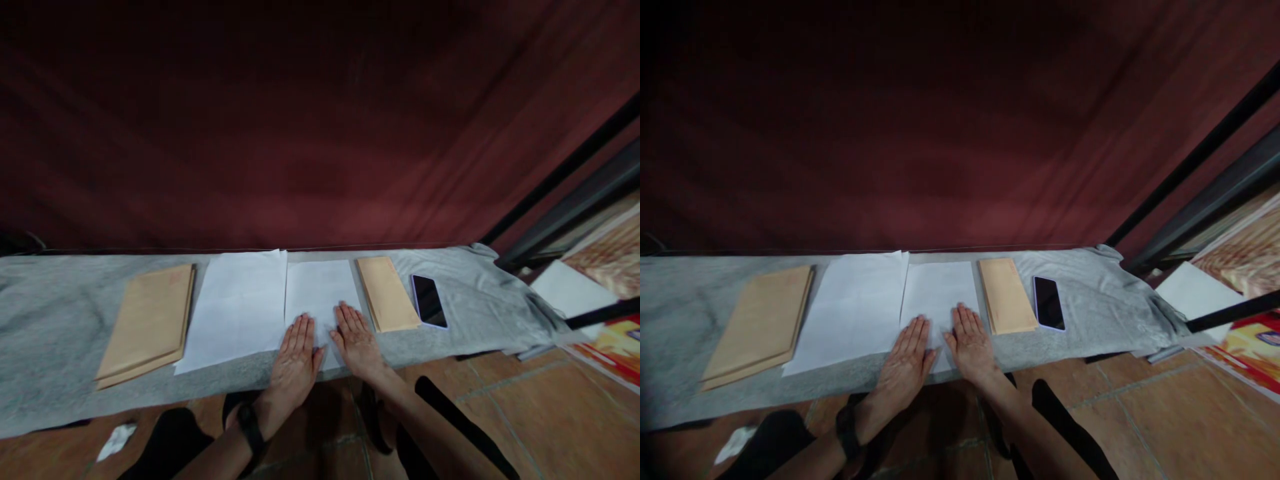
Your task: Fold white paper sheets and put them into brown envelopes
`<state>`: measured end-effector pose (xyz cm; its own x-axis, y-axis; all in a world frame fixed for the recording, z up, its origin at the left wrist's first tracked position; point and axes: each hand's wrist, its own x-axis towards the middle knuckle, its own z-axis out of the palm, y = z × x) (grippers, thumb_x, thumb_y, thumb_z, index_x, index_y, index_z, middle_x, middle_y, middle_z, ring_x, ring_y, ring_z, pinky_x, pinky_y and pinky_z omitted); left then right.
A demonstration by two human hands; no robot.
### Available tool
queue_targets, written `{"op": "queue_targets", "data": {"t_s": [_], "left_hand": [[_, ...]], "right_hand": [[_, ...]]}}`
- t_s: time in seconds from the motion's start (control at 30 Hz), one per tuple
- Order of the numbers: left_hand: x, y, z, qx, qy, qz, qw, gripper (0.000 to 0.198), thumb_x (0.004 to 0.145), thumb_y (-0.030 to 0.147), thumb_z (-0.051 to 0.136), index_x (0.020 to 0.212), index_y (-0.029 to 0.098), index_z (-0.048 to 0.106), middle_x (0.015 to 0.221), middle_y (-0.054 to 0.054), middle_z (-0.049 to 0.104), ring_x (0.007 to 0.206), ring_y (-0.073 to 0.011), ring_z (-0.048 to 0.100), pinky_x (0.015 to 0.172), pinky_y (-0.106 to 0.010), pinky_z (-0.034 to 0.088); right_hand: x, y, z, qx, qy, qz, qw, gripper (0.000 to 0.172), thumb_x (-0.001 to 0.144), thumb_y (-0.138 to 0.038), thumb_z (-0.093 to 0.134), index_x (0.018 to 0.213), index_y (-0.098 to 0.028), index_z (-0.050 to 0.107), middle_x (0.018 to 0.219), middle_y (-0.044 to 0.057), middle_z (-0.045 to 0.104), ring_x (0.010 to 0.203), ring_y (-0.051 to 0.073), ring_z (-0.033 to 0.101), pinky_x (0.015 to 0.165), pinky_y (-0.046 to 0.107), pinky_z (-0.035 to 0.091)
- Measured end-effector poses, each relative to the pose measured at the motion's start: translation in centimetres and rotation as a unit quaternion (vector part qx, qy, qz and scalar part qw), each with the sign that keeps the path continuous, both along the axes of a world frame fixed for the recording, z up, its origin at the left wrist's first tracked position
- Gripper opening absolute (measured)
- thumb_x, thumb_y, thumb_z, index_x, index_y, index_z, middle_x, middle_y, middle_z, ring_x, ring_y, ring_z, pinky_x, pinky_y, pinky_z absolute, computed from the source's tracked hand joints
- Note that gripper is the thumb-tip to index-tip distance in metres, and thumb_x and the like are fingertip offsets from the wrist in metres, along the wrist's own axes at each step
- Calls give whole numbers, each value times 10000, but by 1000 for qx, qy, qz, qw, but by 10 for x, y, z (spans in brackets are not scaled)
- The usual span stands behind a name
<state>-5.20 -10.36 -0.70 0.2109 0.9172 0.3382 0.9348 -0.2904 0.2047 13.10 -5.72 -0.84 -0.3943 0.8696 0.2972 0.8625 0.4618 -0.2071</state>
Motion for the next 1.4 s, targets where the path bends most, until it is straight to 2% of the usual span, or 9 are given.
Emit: {"op": "queue_targets", "data": {"t_s": [0.17, 0.37, 0.47, 0.6, 0.73, 0.9, 1.1, 1.23, 1.4], "left_hand": [[-3, -3, -3, 0, -6, 26, 1000, 602, 961, 387, 398, 1474, 73, 381, 1513, -208, 416, 1445, -296, 328, 1162, -489, 340], [-2, 12, -6, -36, -18, 30, 999, 565, 974, 335, 314, 1461, 61, 400, 1515, -205, 416, 1439, -284, 343, 1169, -505, 325], [8, 39, 1, -52, -27, 17, 998, 564, 984, 298, 274, 1486, 55, 354, 1550, -191, 363, 1465, -268, 284, 1176, -493, 318], [29, 88, 9, -61, -27, -27, 997, 540, 987, 236, 222, 1470, 59, 386, 1550, -177, 370, 1483, -246, 234, 1196, -484, 274], [43, 134, 9, -104, -15, 6, 994, 559, 1000, 330, 249, 1470, 65, 394, 1538, -178, 393, 1469, -261, 279, 1196, -475, 261], [33, 169, 5, -84, 23, 40, 995, 593, 1007, 411, 232, 1490, 98, 374, 1569, -137, 349, 1480, -248, 253, 1211, -452, 206], [12, 191, 2, -75, 57, 105, 990, 625, 1004, 399, 216, 1495, 34, 347, 1572, -170, 325, 1484, -262, 242, 1212, -422, 207], [1, 201, 3, -74, 53, 118, 989, 612, 1000, 375, 219, 1502, 43, 336, 1562, -167, 348, 1476, -255, 266, 1203, -424, 233], [1, 192, 7, -77, 65, 103, 989, 603, 1004, 378, 213, 1509, 70, 333, 1567, -161, 339, 1474, -267, 270, 1202, -451, 225]], "right_hand": [[4, 0, -5, 1, 3, -43, 999, 575, 1023, -365, 362, 1527, -94, 302, 1553, 161, 347, 1438, 275, 342, 1167, 461, 303], [-8, 17, 12, -21, 30, -35, 999, 535, 1036, -341, 279, 1493, -79, 374, 1544, 139, 378, 1448, 247, 323, 1183, 431, 287], [-16, 29, 16, -32, 28, -19, 999, 526, 1028, -305, 287, 1513, -107, 340, 1574, 118, 320, 1464, 238, 287, 1184, 436, 286], [-25, 37, 7, -55, -5, 1, 998, 539, 988, -221, 366, 1513, -104, 336, 1579, 126, 294, 1469, 249, 272, 1203, 452, 244], [-29, 40, -2, -54, -17, -8, 998, 538, 974, -221, 409, 1487, -60, 379, 1528, 166, 385, 1452, 269, 312, 1208, 457, 228], [-30, 40, -7, 7, 23, -37, 999, 497, 1009, -279, 381, 1464, -82, 429, 1523, 148, 408, 1437, 262, 343, 1196, 456, 258], [-29, 39, -13, 47, 50, -70, 995, 554, 1000, -291, 410, 1502, -63, 352, 1546, 172, 354, 1446, 284, 321, 1177, 465, 283], [-24, 41, -15, 46, 55, -86, 994, 565, 1005, -299, 393, 1512, -58, 327, 1548, 182, 341, 1446, 293, 320, 1173, 474, 280], [-19, 43, -13, 8, 43, -94, 995, 539, 1015, -272, 348, 1509, -55, 334, 1550, 170, 341, 1449, 273, 316, 1179, 450, 265]]}}
